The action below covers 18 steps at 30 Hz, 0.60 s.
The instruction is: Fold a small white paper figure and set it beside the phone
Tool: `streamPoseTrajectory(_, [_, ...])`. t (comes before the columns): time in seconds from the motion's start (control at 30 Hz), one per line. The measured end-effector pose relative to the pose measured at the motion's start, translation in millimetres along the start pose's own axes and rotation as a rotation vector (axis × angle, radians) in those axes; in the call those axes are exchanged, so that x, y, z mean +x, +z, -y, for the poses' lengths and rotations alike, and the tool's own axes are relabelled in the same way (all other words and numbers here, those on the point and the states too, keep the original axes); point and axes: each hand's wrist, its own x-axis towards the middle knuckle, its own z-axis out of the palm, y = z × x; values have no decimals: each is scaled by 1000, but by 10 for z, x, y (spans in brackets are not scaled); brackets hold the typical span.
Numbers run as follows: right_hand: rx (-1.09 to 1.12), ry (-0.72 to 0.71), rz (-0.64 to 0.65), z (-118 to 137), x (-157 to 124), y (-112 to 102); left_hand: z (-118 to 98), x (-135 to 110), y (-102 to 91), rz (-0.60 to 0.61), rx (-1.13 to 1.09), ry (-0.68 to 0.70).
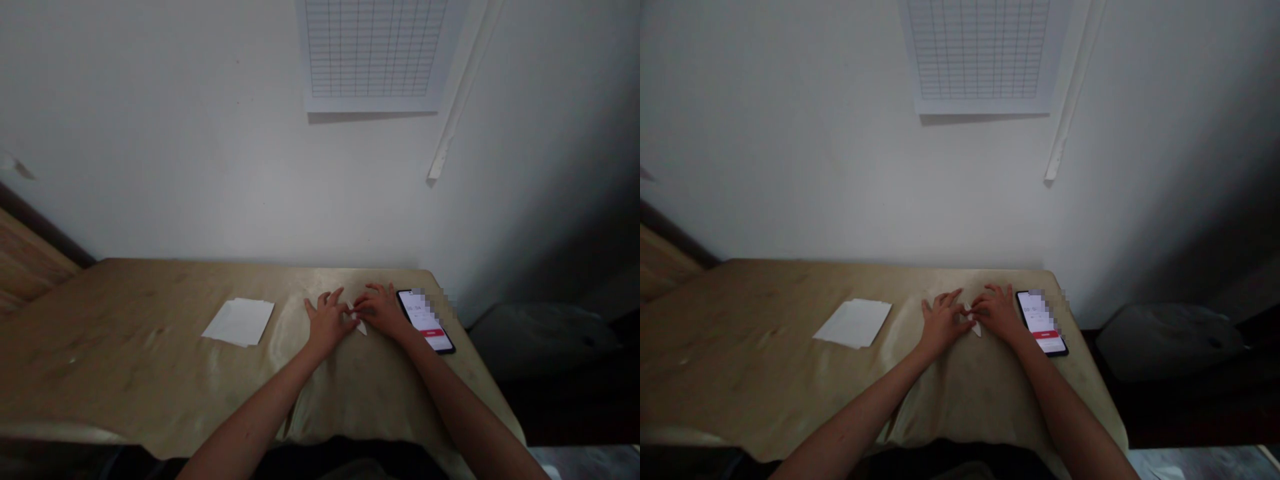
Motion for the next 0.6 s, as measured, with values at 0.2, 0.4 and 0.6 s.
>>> streamPoseTrajectory(0.2, [10,4,57,3,-33,-74,-36,-11,0,52,-7,-1])
streamPoseTrajectory(0.4, [27,-3,111,-23,-100,-122,-34,-26,41,101,2,5])
streamPoseTrajectory(0.6, [87,1,167,-84,-155,-130,-18,-19,46,117,1,8])
